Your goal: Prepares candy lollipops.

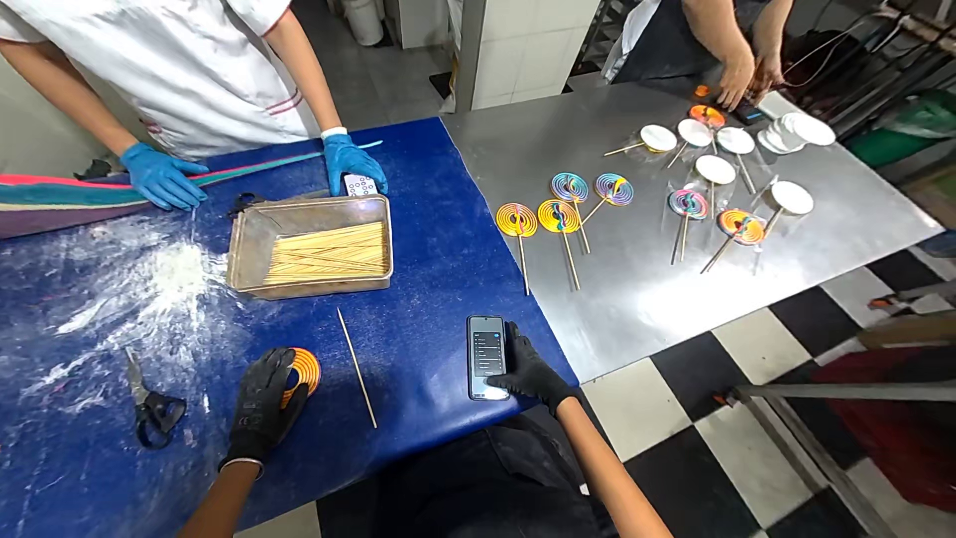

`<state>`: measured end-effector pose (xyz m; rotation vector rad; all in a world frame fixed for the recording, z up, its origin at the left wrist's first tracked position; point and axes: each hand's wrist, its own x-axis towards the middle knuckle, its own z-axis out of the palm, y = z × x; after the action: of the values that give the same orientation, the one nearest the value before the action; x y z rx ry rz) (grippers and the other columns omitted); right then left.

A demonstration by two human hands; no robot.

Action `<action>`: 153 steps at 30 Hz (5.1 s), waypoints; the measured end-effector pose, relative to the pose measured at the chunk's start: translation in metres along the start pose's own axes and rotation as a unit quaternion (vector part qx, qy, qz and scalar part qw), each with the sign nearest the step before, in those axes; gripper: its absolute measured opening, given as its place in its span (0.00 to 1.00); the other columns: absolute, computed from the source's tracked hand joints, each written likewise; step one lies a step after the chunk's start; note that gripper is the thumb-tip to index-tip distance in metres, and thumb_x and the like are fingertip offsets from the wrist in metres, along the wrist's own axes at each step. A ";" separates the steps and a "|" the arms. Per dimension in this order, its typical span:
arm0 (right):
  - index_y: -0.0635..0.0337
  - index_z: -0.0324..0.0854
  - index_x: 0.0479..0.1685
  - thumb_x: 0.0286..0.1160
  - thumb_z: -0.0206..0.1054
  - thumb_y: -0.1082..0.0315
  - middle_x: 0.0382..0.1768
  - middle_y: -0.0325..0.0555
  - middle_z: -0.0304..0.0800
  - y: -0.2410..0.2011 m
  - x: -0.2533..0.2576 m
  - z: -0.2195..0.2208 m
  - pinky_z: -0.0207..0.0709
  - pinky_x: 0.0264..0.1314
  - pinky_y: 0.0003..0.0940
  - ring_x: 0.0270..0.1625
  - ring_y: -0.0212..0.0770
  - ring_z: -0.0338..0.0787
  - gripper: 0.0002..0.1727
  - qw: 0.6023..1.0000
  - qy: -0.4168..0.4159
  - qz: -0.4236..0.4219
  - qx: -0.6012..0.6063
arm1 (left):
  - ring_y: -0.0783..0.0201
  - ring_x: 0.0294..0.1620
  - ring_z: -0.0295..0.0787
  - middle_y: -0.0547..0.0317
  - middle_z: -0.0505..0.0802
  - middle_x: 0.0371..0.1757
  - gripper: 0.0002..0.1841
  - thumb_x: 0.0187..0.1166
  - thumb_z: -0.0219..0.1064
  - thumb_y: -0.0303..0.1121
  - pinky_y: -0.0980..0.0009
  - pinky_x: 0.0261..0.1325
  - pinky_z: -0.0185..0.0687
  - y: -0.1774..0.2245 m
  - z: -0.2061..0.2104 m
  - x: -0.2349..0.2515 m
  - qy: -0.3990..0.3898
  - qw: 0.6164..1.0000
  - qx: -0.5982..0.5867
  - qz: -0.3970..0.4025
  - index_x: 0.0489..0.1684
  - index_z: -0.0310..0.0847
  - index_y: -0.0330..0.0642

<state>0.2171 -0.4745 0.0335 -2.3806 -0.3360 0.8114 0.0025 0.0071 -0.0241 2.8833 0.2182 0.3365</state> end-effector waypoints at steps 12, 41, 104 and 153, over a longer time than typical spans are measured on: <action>0.58 0.34 0.96 0.50 0.88 0.47 0.82 0.66 0.65 0.003 0.005 -0.002 0.71 0.80 0.54 0.80 0.59 0.74 0.74 1.000 0.006 0.001 0.012 | 0.44 0.91 0.60 0.48 0.75 0.86 0.37 0.80 0.48 0.56 0.42 0.91 0.50 0.001 0.001 0.000 0.007 1.000 0.000 -0.002 0.84 0.71 0.41; 0.61 0.34 0.95 0.72 0.76 0.50 0.51 0.55 0.87 0.009 0.010 -0.013 0.83 0.63 0.45 0.50 0.45 0.89 0.60 0.993 -0.011 0.006 0.118 | 0.43 0.90 0.61 0.46 0.75 0.86 0.38 0.79 0.47 0.57 0.43 0.91 0.49 0.006 -0.005 0.001 -0.001 1.000 0.005 -0.005 0.84 0.70 0.40; 0.59 0.49 0.93 0.79 0.65 0.67 0.53 0.56 0.87 0.012 0.003 0.000 0.81 0.62 0.49 0.52 0.48 0.88 0.42 0.990 0.048 -0.005 0.135 | 0.43 0.91 0.59 0.47 0.74 0.86 0.37 0.80 0.48 0.56 0.42 0.91 0.49 0.001 0.000 0.000 0.004 1.000 -0.007 -0.008 0.83 0.71 0.39; 0.54 0.80 0.77 0.79 0.54 0.32 0.81 0.51 0.78 -0.190 0.031 0.252 0.57 0.89 0.63 0.87 0.57 0.71 0.40 0.894 0.266 -0.325 -0.159 | 0.49 0.90 0.63 0.52 0.76 0.86 0.36 0.84 0.49 0.59 0.47 0.92 0.50 0.002 -0.006 -0.013 0.088 0.994 0.027 -0.052 0.84 0.73 0.42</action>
<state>0.0761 -0.1964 -0.0263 -2.4096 -1.0131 -0.2231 -0.0112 0.0039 -0.0210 2.8812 0.4110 0.5733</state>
